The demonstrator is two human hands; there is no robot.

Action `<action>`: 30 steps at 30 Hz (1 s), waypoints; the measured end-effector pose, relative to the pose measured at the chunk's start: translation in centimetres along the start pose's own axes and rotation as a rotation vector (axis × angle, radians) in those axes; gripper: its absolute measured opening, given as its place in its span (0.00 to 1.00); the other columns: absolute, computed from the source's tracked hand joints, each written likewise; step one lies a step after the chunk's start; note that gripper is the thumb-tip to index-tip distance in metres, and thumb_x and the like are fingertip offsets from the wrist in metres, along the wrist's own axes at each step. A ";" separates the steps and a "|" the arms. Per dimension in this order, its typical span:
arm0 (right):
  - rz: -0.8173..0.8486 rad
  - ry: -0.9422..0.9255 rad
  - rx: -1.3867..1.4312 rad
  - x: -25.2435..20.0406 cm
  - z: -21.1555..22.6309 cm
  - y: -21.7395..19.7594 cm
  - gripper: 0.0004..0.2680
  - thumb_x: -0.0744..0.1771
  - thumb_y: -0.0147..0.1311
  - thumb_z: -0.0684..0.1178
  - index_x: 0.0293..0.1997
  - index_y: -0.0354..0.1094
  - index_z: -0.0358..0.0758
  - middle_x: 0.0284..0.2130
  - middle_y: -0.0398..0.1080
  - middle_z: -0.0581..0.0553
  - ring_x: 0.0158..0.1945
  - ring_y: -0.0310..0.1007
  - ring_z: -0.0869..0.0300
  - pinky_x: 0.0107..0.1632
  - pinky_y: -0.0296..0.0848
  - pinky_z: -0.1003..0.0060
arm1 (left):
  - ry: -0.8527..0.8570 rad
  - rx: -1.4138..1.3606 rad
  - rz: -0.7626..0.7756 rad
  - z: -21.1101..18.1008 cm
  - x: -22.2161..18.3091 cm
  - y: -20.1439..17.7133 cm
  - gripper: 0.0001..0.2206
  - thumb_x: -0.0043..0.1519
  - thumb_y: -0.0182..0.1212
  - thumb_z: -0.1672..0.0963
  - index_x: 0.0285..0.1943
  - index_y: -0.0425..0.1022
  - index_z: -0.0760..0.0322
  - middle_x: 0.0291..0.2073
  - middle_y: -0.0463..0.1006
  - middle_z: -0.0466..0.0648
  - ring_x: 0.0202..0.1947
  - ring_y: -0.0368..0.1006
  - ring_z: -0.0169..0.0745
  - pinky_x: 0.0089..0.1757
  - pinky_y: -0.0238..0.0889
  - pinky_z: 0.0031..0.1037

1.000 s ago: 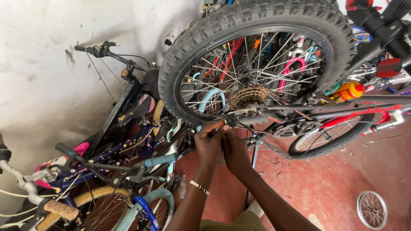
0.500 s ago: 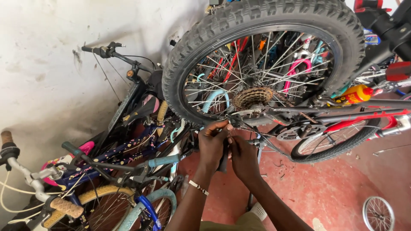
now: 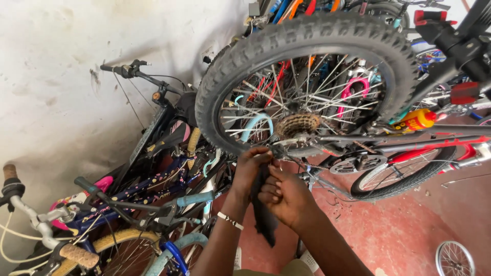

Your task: Adjusting the brake lever on a bicycle handlebar using tools from a toolbox

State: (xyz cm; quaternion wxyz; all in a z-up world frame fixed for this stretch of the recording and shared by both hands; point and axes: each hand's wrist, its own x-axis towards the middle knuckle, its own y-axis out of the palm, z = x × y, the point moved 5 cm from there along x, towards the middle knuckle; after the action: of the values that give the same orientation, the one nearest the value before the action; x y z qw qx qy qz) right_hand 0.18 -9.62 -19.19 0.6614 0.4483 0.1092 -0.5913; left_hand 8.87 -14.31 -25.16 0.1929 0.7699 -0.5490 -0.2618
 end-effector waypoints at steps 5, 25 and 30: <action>0.212 -0.066 0.326 1.9 0.5 1.6 0.04 0.65 0.46 0.37 0.29 0.60 0.36 0.22 0.63 0.47 0.25 0.64 0.60 0.30 0.64 0.68 | -0.199 0.060 -0.004 5.4 2.7 -0.7 0.14 0.57 0.58 0.59 0.53 0.73 0.63 0.27 0.69 0.46 0.17 0.64 0.25 0.16 0.62 0.13; 0.511 -0.183 -0.052 0.5 -2.0 -3.4 0.12 0.68 0.39 0.56 0.30 0.56 0.38 0.08 0.48 0.51 0.09 0.40 0.66 0.18 0.50 0.70 | -0.055 -0.079 0.153 -0.9 -4.4 1.0 0.13 0.58 0.57 0.59 0.50 0.71 0.73 0.09 0.66 0.49 0.10 0.62 0.34 0.20 0.59 0.21; 0.320 -0.099 -0.199 1.8 -2.5 -5.9 0.17 0.67 0.41 0.60 0.21 0.53 0.40 0.09 0.46 0.48 0.12 0.38 0.63 0.20 0.46 0.66 | 0.038 0.008 -0.045 0.0 -3.8 0.4 0.09 0.51 0.65 0.61 0.40 0.77 0.71 0.28 0.79 0.53 0.32 0.75 0.40 0.42 0.69 0.29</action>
State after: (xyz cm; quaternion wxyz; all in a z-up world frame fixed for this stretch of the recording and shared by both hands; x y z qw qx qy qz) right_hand -3.53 -8.45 -24.59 0.7927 0.3625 0.0617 -0.4862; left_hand 7.55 -10.80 -24.23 0.1944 0.7876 -0.5288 -0.2495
